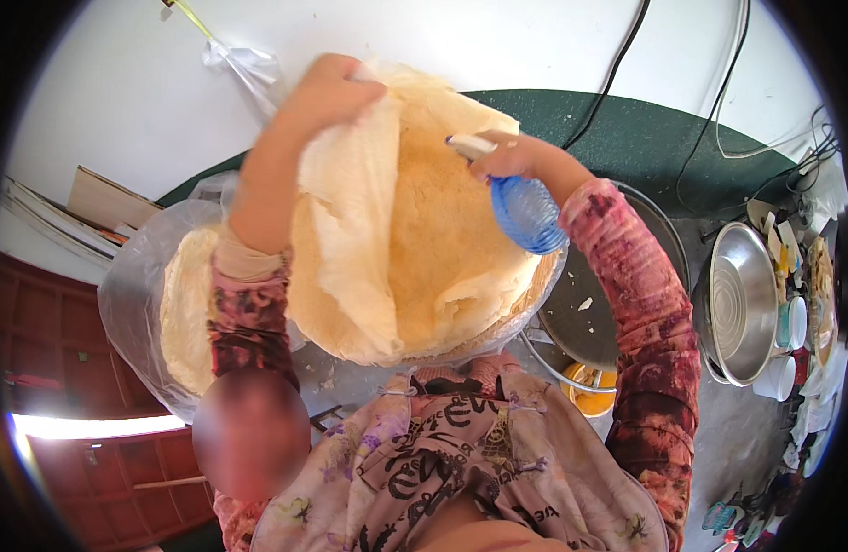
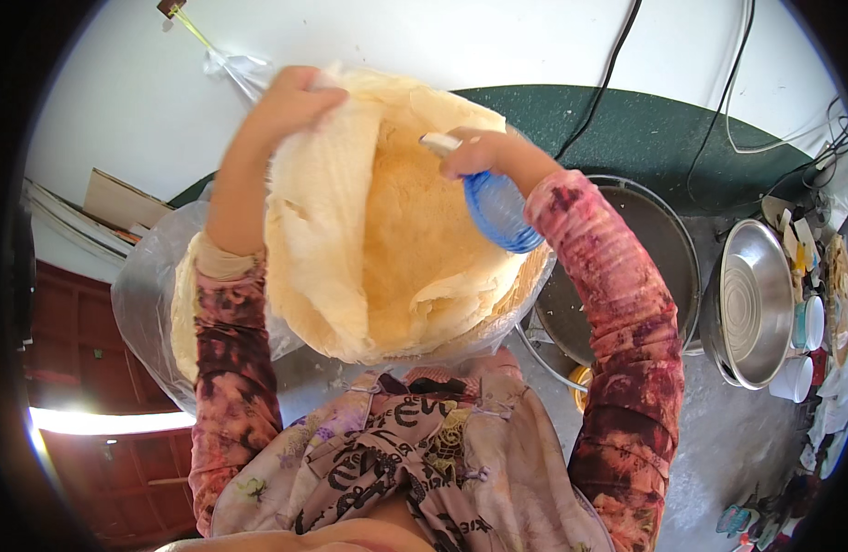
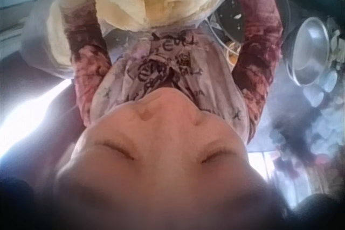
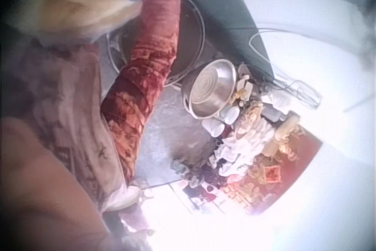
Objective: The person repeatedly lifts thin, round dough sheets from a large stack, sprays them with water from a handheld spray bottle, and places them onto a second stack. The person also occasionally adjusts the plastic sheet covering the stacks.
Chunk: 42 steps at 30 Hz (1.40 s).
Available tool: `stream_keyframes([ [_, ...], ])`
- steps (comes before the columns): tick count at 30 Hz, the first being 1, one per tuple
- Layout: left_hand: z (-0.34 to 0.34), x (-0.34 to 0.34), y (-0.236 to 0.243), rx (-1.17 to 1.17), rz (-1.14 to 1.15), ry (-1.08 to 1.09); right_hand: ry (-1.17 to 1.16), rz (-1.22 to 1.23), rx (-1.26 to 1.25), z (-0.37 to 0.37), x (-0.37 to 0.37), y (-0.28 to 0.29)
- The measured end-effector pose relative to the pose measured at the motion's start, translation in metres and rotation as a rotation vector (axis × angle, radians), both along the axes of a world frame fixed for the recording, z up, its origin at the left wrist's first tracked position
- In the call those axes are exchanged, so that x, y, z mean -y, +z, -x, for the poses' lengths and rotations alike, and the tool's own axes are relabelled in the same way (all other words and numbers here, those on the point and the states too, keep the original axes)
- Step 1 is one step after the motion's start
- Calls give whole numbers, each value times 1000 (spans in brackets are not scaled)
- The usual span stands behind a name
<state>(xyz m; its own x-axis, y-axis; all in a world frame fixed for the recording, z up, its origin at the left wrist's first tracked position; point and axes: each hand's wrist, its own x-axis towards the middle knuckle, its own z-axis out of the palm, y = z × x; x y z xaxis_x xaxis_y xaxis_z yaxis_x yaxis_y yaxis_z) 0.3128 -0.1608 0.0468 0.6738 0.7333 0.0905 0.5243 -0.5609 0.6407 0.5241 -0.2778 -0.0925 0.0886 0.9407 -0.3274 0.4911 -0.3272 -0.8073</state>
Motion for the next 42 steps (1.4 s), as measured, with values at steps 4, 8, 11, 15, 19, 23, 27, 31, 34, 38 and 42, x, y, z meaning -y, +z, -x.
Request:
stream_keyframes([
  [4,48,-16,34,17,-60,101,75,-77,-290,-29,-3,-12],
  [8,81,-19,65,-8,-88,321,172,-346,-291,-44,18,-10],
  [11,101,-19,77,-18,-132,431,314,-466,-289,-42,30,1],
  [15,119,-31,90,-64,-111,511,570,-591,-146,-16,30,18],
  [19,127,-41,90,-67,-101,563,704,-582,-25,28,23,29],
  [23,127,-44,82,-49,-132,614,625,-639,-6,53,21,33],
  [27,120,-40,78,-44,-5,579,536,-615,-132,32,35,32],
  [31,87,-18,51,101,252,342,453,-667,-217,-7,65,27],
  [34,53,20,1,24,338,213,380,-505,-171,-30,97,24],
  [38,12,61,-75,-85,416,16,277,-442,-292,-34,123,4],
  [42,-5,70,-108,-197,443,34,183,-391,-337,-38,142,-21],
])
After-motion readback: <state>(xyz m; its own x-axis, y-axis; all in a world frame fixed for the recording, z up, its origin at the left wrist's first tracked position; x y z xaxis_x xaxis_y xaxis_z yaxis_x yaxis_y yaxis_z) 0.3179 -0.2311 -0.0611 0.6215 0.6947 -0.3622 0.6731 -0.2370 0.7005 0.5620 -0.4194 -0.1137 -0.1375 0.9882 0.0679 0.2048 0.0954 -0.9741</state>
